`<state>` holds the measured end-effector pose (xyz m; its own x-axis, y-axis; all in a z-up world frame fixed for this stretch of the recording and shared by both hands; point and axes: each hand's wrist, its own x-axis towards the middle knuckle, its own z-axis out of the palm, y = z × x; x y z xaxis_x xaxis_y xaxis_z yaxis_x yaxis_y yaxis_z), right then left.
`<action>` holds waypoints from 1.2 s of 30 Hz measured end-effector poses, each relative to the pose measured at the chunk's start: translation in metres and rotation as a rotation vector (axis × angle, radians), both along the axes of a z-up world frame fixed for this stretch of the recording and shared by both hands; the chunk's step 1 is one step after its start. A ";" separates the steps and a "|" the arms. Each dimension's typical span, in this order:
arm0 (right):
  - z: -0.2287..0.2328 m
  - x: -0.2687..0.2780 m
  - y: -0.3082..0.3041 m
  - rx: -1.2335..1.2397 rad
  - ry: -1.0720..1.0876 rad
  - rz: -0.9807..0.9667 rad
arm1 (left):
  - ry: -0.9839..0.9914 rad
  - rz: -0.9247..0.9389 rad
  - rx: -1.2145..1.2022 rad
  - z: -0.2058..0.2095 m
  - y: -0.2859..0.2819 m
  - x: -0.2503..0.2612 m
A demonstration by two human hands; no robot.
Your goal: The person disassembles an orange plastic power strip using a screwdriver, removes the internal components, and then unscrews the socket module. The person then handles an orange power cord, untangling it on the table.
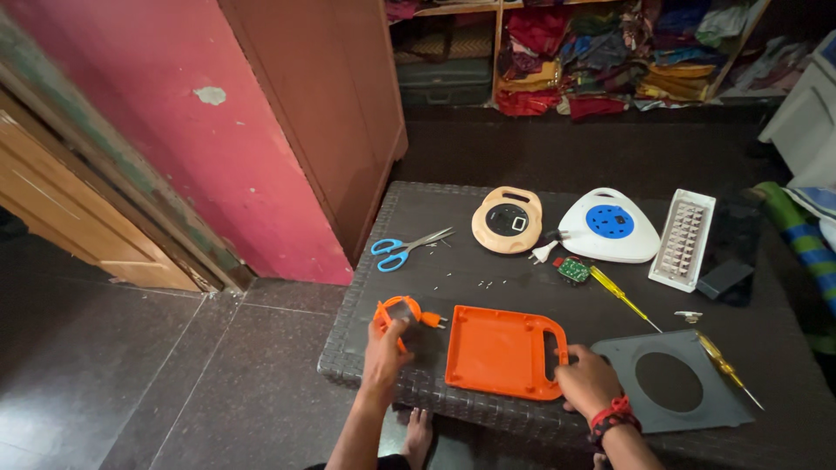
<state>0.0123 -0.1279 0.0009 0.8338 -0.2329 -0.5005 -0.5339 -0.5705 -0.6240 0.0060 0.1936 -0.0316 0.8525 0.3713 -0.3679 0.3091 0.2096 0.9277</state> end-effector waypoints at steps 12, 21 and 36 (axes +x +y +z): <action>-0.018 0.007 0.026 0.148 -0.036 0.072 | -0.021 0.156 -0.076 0.007 0.034 0.001; -0.023 0.016 0.044 0.407 -0.006 -0.052 | -0.051 0.155 0.140 0.030 0.026 -0.002; 0.033 -0.012 0.015 -0.735 -0.374 0.104 | -0.400 -0.192 0.457 0.044 -0.098 -0.005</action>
<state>0.0007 -0.1124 0.0342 0.9503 -0.3049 0.0635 -0.2874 -0.9370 -0.1988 0.0006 0.0953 0.0123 0.9582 0.2421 0.1526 -0.0875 -0.2599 0.9617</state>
